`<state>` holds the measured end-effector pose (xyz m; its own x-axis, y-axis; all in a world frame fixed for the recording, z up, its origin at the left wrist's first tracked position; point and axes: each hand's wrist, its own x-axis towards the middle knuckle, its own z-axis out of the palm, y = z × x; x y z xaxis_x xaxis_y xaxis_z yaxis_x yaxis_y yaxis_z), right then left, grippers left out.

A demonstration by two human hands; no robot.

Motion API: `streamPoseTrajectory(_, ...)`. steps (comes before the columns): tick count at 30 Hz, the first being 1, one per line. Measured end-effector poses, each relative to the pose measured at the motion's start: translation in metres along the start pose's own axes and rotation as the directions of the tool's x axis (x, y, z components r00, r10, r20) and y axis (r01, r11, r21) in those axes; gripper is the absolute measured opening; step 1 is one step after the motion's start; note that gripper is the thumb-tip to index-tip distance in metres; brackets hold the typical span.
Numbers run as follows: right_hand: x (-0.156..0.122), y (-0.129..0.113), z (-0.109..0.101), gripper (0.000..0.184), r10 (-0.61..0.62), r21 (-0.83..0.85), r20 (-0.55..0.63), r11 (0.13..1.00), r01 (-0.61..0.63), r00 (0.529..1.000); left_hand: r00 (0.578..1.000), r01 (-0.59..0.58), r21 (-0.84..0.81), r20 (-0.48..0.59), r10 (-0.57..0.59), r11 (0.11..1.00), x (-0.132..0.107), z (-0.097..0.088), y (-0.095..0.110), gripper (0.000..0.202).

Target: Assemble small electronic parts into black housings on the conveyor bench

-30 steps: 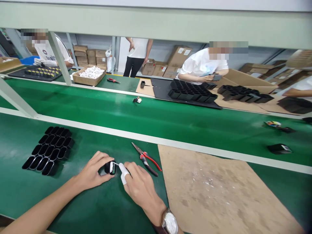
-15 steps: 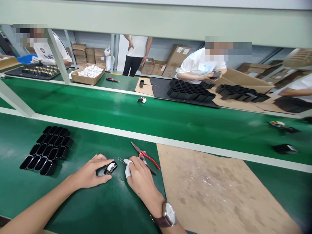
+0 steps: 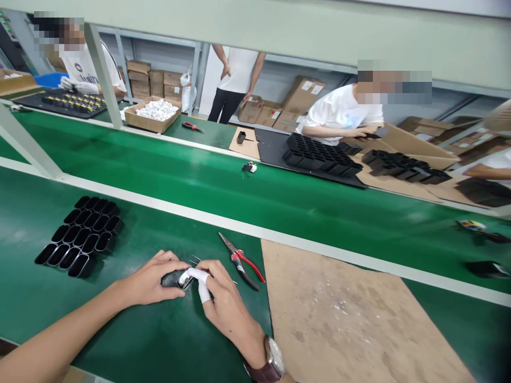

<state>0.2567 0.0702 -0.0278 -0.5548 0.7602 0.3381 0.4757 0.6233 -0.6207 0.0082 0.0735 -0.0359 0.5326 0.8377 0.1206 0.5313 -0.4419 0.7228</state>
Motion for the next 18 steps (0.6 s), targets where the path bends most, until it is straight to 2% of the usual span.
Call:
streamPoseTrajectory(3,0.002,-0.001,-0.002,0.041,0.034,0.106,0.001,0.994,-0.034,0.999,1.000,0.004,-0.011,0.014,-0.003,1.000,-0.001,0.000,-0.002,0.053)
streamPoseTrajectory(6,0.003,0.000,-0.003,0.035,0.079,0.214,-0.067,0.975,-0.063,0.995,0.999,0.006,-0.019,0.044,-0.005,1.000,-0.001,-0.001,-0.003,0.054)
streamPoseTrajectory(8,0.002,0.001,-0.003,0.033,0.077,0.222,-0.088,0.973,-0.056,0.993,0.998,-0.012,-0.031,0.057,0.014,0.999,-0.001,-0.001,-0.004,0.052)
streamPoseTrajectory(10,0.001,0.001,0.000,0.034,0.049,0.200,-0.056,0.979,-0.037,0.997,0.998,-0.038,-0.056,0.051,0.041,0.998,-0.002,-0.001,-0.005,0.048)
streamPoseTrajectory(14,0.000,0.000,0.005,0.042,-0.033,0.132,-0.010,0.991,0.034,0.999,0.998,-0.042,-0.132,-0.057,0.034,0.990,-0.005,-0.001,-0.008,0.040)
streamPoseTrajectory(18,0.000,0.001,0.006,0.042,-0.096,0.044,-0.047,0.994,0.098,0.994,0.973,-0.194,-0.143,-0.154,0.172,0.971,-0.005,0.000,-0.012,0.022)
